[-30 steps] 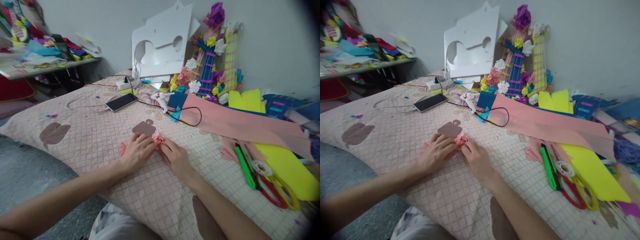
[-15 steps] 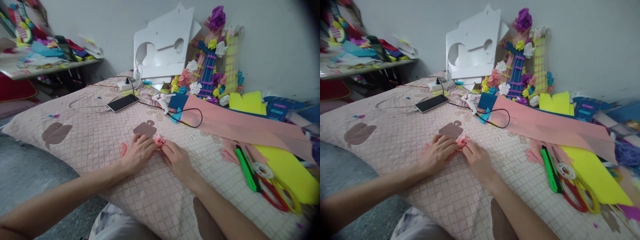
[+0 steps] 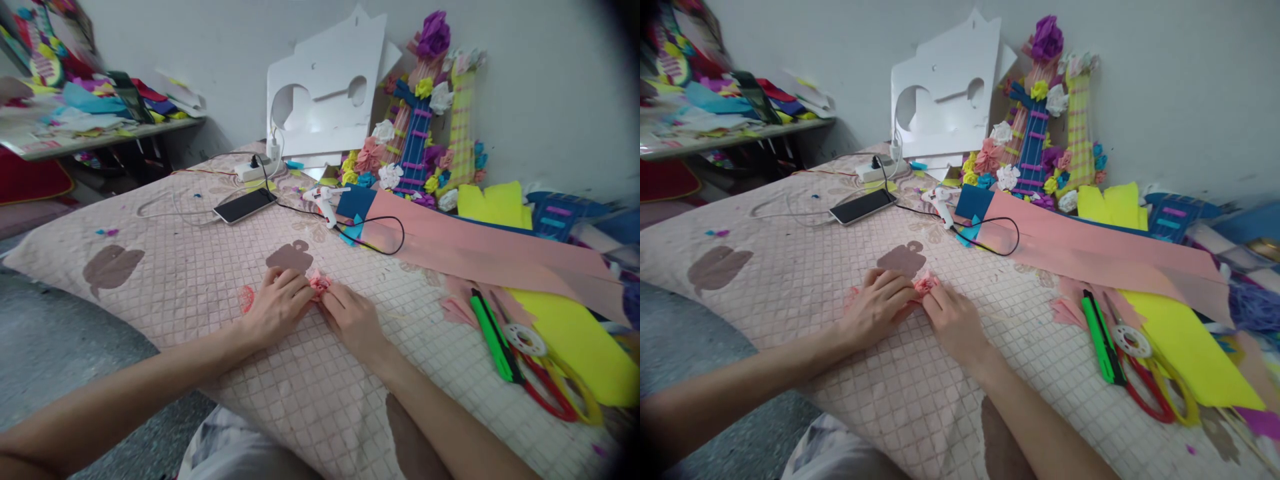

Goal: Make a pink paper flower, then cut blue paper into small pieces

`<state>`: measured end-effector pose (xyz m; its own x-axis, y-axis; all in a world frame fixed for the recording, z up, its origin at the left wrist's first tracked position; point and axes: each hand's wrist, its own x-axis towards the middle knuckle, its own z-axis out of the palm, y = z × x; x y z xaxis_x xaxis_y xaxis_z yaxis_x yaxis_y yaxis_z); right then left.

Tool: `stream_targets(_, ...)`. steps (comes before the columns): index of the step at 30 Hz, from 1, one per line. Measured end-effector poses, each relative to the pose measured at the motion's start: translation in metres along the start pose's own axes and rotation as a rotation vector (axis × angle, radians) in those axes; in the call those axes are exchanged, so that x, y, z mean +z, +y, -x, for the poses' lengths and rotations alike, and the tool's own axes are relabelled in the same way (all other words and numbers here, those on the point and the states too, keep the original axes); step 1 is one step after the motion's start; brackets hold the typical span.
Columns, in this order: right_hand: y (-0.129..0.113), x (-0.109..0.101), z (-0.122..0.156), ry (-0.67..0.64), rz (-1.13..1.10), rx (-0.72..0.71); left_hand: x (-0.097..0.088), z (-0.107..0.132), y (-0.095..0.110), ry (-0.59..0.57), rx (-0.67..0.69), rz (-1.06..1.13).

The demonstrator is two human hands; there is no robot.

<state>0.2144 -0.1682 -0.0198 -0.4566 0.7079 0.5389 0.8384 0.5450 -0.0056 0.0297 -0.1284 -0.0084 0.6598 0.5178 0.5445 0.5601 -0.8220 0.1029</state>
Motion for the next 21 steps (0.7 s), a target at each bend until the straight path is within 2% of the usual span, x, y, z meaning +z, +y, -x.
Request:
stream_targets(10, -0.001, 0.0, 0.0, -0.002, -0.009, -0.005, 0.0, -0.001, 0.001, -0.042, 0.071, -0.074)
stream_targets(14, -0.001, -0.004, 0.001, 0.027, -0.059, 0.054, 0.001, 0.001, -0.001, -0.013, 0.055, -0.065)
stream_targets(21, 0.008, -0.015, 0.019, -0.04, -0.014, 0.147, 0.002, 0.003, -0.002, 0.028, 0.037, -0.038)
